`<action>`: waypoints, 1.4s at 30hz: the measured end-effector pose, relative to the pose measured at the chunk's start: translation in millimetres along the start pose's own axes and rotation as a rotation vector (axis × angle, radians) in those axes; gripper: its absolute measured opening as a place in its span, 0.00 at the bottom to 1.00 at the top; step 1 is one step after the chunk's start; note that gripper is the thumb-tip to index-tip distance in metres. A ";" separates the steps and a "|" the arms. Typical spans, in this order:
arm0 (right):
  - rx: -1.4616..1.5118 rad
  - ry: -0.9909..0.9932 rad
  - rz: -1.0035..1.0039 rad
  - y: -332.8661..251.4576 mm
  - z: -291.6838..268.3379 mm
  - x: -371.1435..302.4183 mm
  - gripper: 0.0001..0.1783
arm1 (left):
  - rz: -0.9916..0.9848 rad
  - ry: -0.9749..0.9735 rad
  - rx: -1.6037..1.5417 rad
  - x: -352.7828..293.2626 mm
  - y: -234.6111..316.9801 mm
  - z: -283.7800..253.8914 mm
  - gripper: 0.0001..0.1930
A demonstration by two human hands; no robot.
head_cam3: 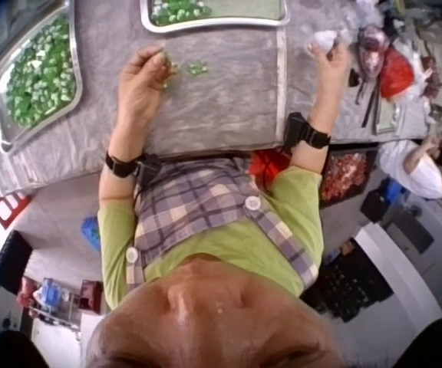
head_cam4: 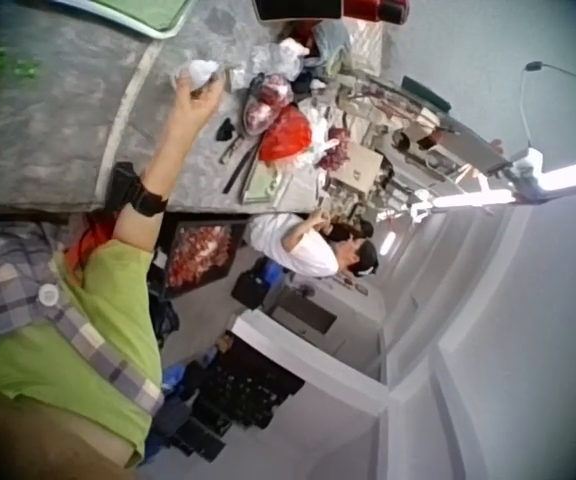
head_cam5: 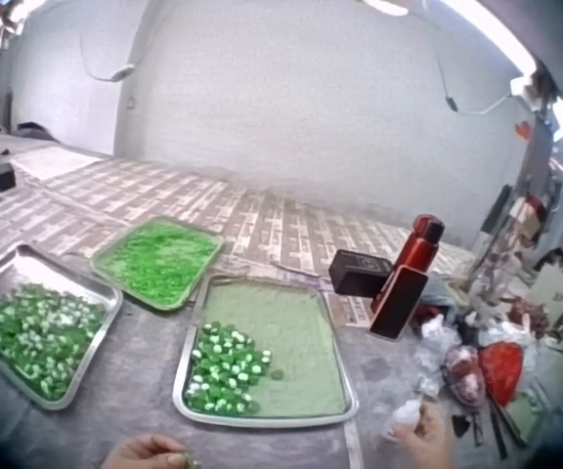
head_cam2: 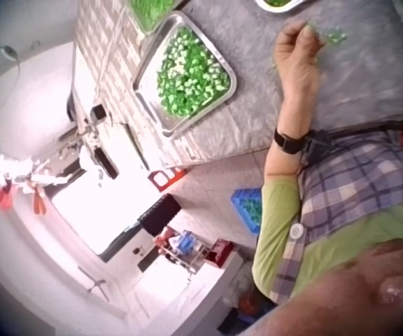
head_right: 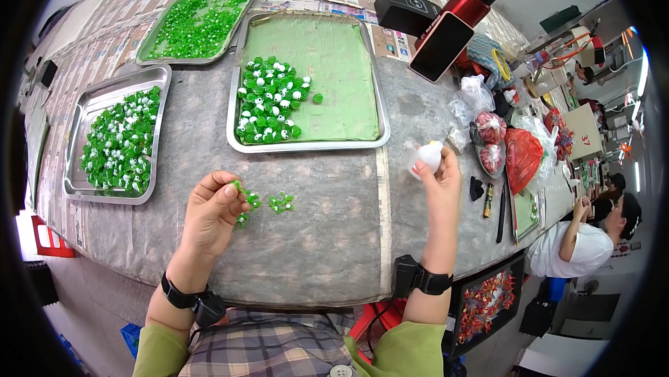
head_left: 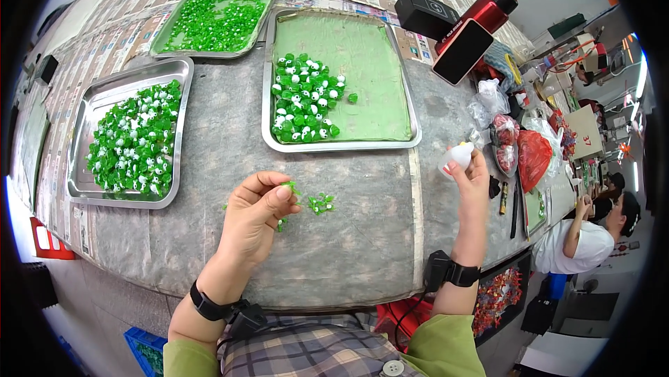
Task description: The person applies glue to green plastic bases and attaches white and black eye pieces to them by hand. The completed assemblies are then placed onto the table, and the process is repeated.
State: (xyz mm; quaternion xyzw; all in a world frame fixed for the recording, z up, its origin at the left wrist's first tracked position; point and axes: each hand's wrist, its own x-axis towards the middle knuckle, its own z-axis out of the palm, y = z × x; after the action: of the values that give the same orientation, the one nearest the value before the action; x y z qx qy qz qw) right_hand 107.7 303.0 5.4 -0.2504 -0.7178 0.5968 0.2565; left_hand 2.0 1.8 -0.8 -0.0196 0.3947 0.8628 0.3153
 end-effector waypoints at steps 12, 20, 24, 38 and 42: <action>-0.697 0.005 -0.663 -69.1 68.0 12.3 0.13 | -0.002 0.006 -0.004 -0.5 1.1 -2.1 0.05; -0.866 -0.350 -0.569 -5.2 144.1 82.0 0.11 | -0.014 0.005 0.004 2.2 1.3 -0.2 0.05; -0.871 -0.438 -0.325 -13.8 147.9 80.3 0.13 | -0.015 -0.004 -0.004 1.8 2.3 -2.8 0.06; 0.403 -0.766 0.291 -37.2 129.0 -49.1 0.12 | -0.057 -0.075 0.002 -1.4 0.4 3.7 0.07; 0.429 -0.702 0.271 -33.7 131.4 -54.1 0.11 | -0.054 -0.087 0.033 -1.0 -0.9 4.0 0.07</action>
State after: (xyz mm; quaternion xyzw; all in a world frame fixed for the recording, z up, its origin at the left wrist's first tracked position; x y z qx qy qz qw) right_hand 58.4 165.9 14.3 -0.0654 -0.5817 0.8099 -0.0375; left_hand 4.2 4.5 1.7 0.0124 0.3943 0.8474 0.3554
